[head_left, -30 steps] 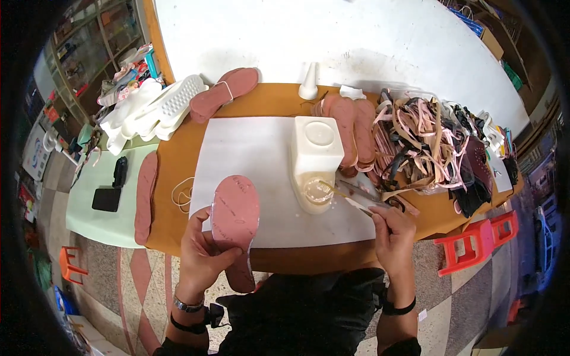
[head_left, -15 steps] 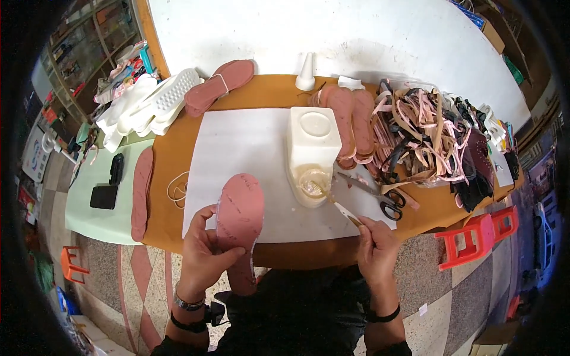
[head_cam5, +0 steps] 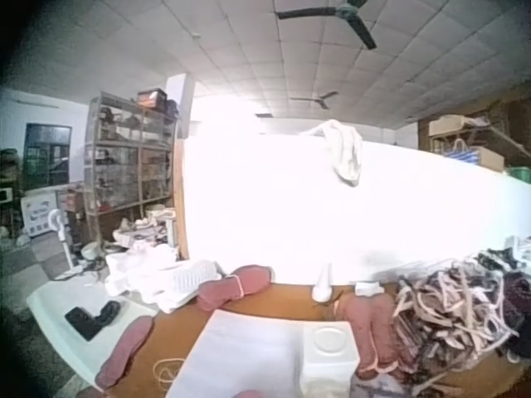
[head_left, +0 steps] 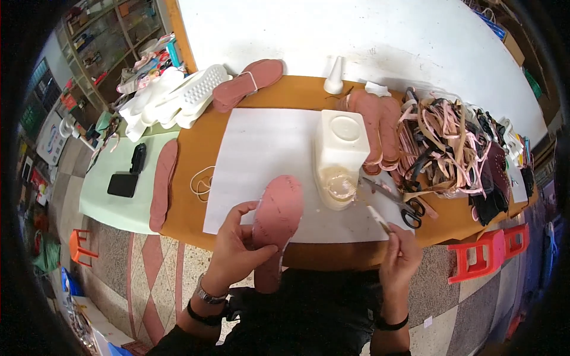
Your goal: Applying glue to shoe insoles and attaching a thin fabric trim around the edges.
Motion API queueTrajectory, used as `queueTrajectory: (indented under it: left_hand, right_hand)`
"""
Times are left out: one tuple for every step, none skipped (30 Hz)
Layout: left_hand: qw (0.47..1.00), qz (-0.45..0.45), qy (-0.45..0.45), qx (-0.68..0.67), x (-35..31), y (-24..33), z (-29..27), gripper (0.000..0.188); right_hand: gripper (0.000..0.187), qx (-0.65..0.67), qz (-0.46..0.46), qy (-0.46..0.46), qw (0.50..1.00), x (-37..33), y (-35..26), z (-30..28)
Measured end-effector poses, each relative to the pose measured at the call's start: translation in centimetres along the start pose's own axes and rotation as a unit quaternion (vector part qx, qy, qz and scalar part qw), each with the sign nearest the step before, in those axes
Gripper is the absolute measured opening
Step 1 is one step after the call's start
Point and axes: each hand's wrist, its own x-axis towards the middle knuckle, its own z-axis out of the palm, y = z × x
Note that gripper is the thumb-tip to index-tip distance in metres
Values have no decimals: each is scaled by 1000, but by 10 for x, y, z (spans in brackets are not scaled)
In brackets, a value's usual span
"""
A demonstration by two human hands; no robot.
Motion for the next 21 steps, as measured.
queueTrajectory:
  left_hand:
    - [1000, -1, 5, 0, 0, 0, 0, 83]
    - [1000, -13, 1, 8, -1, 0, 0, 83]
    - [1000, -28, -2, 10, -1, 1, 0, 84]
    - [1000, -25, -3, 16, -1, 1, 0, 84]
    - [999, -28, -16, 23, -2, 1, 0, 83]
    - [999, -27, -30, 20, -2, 0, 1, 83]
    - [999, -32, -32, 29, -2, 0, 3, 83]
    - [998, -29, -38, 39, -3, -1, 5, 83]
    - [997, -36, -40, 48, -3, -2, 6, 82]
    - [998, -26, -44, 48, -3, -3, 7, 82]
    - [996, -25, -51, 73, -3, -3, 9, 82]
    - [993, -36, -51, 99, -3, -3, 9, 82]
    - [993, -25, -56, 98, -4, -3, 10, 82]
    - [992, -24, -60, 108, -5, -2, 10, 82]
    - [991, -40, -62, 113, -6, -2, 11, 82]
    - [991, -24, -64, 119, -7, -1, 11, 82]
    - [989, -34, -67, 125, -9, 0, 11, 82]
    - [989, -36, -68, 127, -10, 1, 11, 82]
    - [988, -44, -71, 131, -10, 1, 11, 82]
    - [989, -35, -68, 125, -10, 1, 12, 82]
    - [990, -26, -65, 119, -10, 1, 12, 81]
  right_hand:
    - [15, 46, 26, 35, 998, -1, -2, -3]
    - [16, 94, 57, 69, 992, -1, -3, -5]
    - [16, 93, 52, 69, 992, -1, -6, -8]
    - [17, 142, 56, 66, 986, -1, -9, -12]
    - [18, 205, 51, 64, 975, -1, -12, -16]
    - [17, 200, 38, 47, 978, 0, -15, -20]
    - [17, 188, 39, 48, 980, 1, -19, -23]
    - [16, 193, -2, 17, 981, 2, -23, -25]
    - [16, 194, -32, -22, 980, 2, -27, -25]
    - [16, 196, -38, -29, 980, 2, -31, -24]
    - [16, 197, -44, -22, 979, 3, -34, -22]
    - [17, 195, -49, -39, 979, 3, -37, -20]
    - [18, 193, -53, -57, 978, 3, -38, -18]
    - [19, 196, -67, -48, 977, 4, -39, -15]
    - [19, 194, -72, -45, 977, 4, -40, -13]
    - [19, 181, -67, -42, 980, 4, -40, -12]
    - [19, 167, -55, -43, 983, 4, -40, -11]
    - [19, 167, -61, -38, 983, 4, -39, -11]
    - [19, 157, -56, -40, 985, 4, -39, -10]
    - [19, 146, -50, -43, 987, 4, -38, -10]
    - [19, 146, -50, -40, 987, 5, -37, -9]
